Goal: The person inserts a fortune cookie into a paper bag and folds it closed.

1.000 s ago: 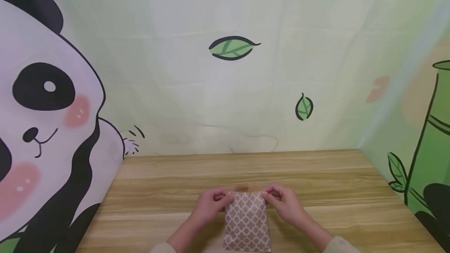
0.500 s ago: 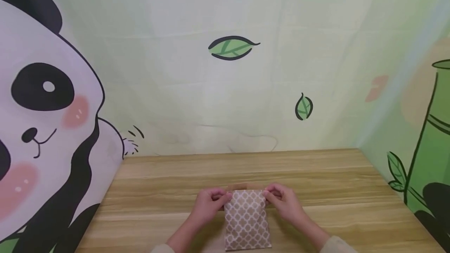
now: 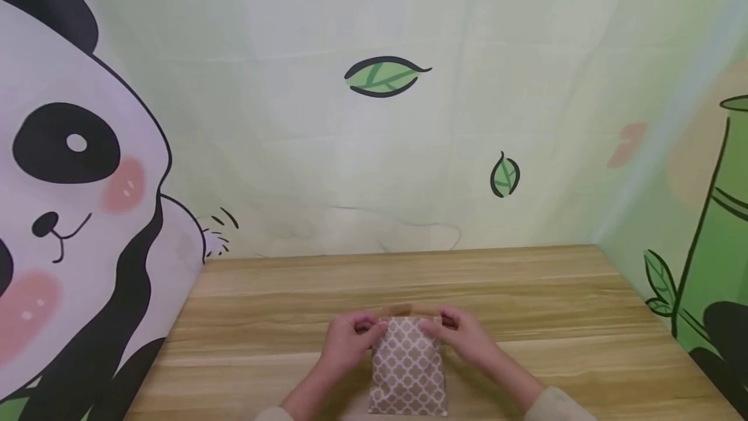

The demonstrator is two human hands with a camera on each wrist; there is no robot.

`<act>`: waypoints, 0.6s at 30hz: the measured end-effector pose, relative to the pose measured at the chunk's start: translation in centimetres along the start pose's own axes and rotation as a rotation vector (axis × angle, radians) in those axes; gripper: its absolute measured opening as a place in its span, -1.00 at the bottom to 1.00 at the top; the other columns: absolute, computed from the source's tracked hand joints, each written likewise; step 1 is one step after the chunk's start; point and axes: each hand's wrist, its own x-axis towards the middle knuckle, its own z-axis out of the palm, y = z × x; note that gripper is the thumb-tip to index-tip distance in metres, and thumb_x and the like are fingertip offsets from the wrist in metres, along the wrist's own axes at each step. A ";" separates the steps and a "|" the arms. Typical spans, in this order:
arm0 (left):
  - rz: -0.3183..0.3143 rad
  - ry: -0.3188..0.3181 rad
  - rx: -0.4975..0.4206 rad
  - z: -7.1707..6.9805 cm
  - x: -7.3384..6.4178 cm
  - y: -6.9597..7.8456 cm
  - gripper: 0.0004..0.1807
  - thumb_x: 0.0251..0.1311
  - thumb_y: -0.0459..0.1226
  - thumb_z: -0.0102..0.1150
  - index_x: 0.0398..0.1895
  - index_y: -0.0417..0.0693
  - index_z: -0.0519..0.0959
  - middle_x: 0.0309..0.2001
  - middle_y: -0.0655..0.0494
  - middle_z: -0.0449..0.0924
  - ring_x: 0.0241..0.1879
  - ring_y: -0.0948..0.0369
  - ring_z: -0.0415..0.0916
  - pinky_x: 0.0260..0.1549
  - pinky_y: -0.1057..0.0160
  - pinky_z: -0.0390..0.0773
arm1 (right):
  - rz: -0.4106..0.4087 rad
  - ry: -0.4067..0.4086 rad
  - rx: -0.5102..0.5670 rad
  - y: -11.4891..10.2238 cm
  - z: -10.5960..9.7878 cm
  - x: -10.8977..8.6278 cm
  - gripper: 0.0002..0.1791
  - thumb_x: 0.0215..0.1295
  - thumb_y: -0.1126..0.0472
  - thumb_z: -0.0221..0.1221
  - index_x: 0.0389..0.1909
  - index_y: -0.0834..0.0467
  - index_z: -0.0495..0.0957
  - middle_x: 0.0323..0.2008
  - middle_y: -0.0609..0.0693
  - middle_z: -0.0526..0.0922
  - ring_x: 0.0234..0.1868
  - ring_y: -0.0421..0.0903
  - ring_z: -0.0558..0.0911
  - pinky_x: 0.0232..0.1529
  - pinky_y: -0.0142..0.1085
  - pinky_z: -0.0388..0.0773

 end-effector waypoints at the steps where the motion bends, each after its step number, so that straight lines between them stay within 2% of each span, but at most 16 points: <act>1: 0.005 0.000 0.004 0.1 0.0 0.0 -0.88 0.32 -0.33 0.44 -0.28 -0.25 0.76 -0.37 -0.03 0.80 -0.37 0.19 0.73 -0.37 0.35 0.75 | 0.005 0.004 -0.008 -0.1 0.1 0.0 -0.67 0.51 0.02 0.32 -0.16 0.24 0.58 -0.35 -0.07 0.61 -0.29 -0.16 0.58 -0.27 -0.38 0.59; 4: 0.003 0.002 -0.004 0.2 0.0 0.1 -0.89 0.32 -0.33 0.43 -0.28 -0.25 0.76 -0.37 -0.02 0.80 -0.37 0.19 0.73 -0.37 0.34 0.75 | -0.010 0.030 0.004 -0.2 0.4 0.0 -0.68 0.48 0.08 0.35 -0.33 0.21 0.49 -0.47 -0.08 0.43 -0.40 -0.19 0.43 -0.38 -0.42 0.43; 10: -0.057 -0.001 -0.101 0.2 -0.2 0.0 -0.84 0.37 -0.30 0.41 -0.24 -0.28 0.76 -0.33 -0.07 0.79 -0.34 0.22 0.72 -0.28 0.27 0.80 | -0.083 0.094 0.037 -0.1 0.7 0.0 -0.72 0.48 0.17 0.34 -0.33 0.31 0.61 -0.37 0.07 0.71 -0.34 -0.15 0.62 -0.27 -0.39 0.61; 14: -0.085 -0.014 -0.174 0.0 -0.2 -0.3 -0.81 0.40 -0.32 0.37 -0.20 -0.36 0.75 -0.28 -0.18 0.80 -0.33 0.22 0.74 -0.25 0.23 0.81 | -0.088 0.134 0.060 0.2 0.9 0.0 -0.76 0.46 0.19 0.35 -0.29 0.32 0.68 -0.35 0.17 0.74 -0.35 -0.15 0.64 -0.27 -0.40 0.62; 18: -0.091 -0.042 -0.231 -0.1 -0.2 -0.7 -0.80 0.41 -0.36 0.35 -0.18 -0.43 0.72 -0.23 -0.23 0.81 -0.29 0.18 0.79 -0.21 0.20 0.81 | -0.103 0.173 0.067 0.5 1.1 -0.1 -0.82 0.43 0.23 0.36 -0.20 0.32 0.75 -0.32 0.18 0.77 -0.35 -0.17 0.65 -0.27 -0.41 0.64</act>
